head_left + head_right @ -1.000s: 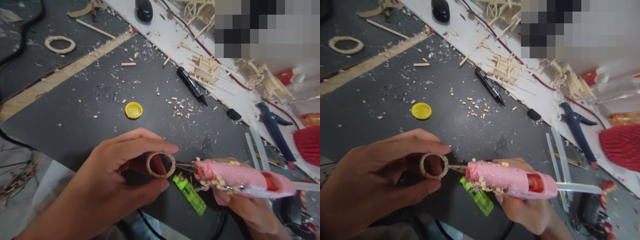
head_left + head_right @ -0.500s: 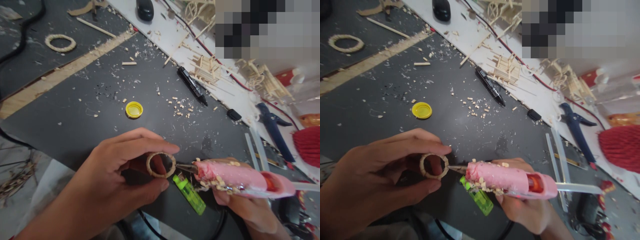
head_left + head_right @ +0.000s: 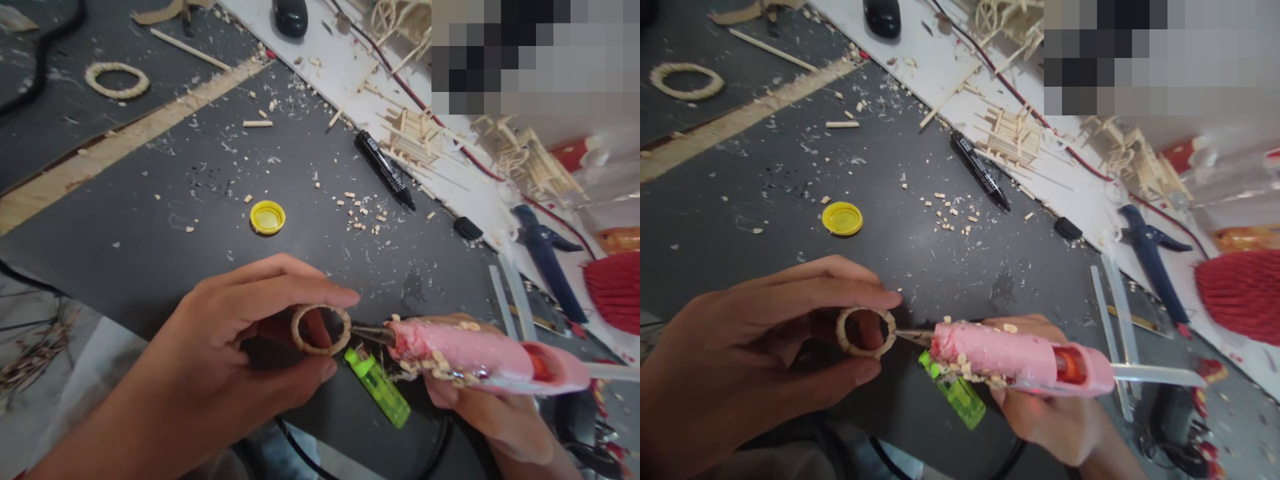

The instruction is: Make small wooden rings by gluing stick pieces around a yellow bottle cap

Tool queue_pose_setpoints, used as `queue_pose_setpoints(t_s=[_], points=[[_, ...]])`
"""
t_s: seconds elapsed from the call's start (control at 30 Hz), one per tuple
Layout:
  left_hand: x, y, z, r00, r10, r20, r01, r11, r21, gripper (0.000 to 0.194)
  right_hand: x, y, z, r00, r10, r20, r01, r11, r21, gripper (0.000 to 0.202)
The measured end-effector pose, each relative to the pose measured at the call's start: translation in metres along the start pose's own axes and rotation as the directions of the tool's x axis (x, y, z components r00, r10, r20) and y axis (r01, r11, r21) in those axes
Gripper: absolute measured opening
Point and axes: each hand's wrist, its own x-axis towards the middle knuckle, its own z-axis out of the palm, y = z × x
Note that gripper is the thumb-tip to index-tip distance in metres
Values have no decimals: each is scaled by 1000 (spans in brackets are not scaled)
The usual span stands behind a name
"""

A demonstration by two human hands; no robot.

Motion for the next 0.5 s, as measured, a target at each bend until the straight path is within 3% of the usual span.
queue_pose_setpoints(t_s=[0.13, 0.37, 0.5], points=[[0, 0, 0, 1000, -11, -2, 11, 1000, -13, 45, 5, -6, 1, 997, -71, 24, 71, 997, 5, 19], [2, 0, 1, 999, 3, -36, -5, 999, -42, 43, 14, -15, 2, 997, -14, 81, 9, 998, 61, 40], [2, 0, 1, 1000, -2, -29, 0, 998, -69, 45, 12, -15, 1, 996, 66, 67, -71, 994, 78, 42]])
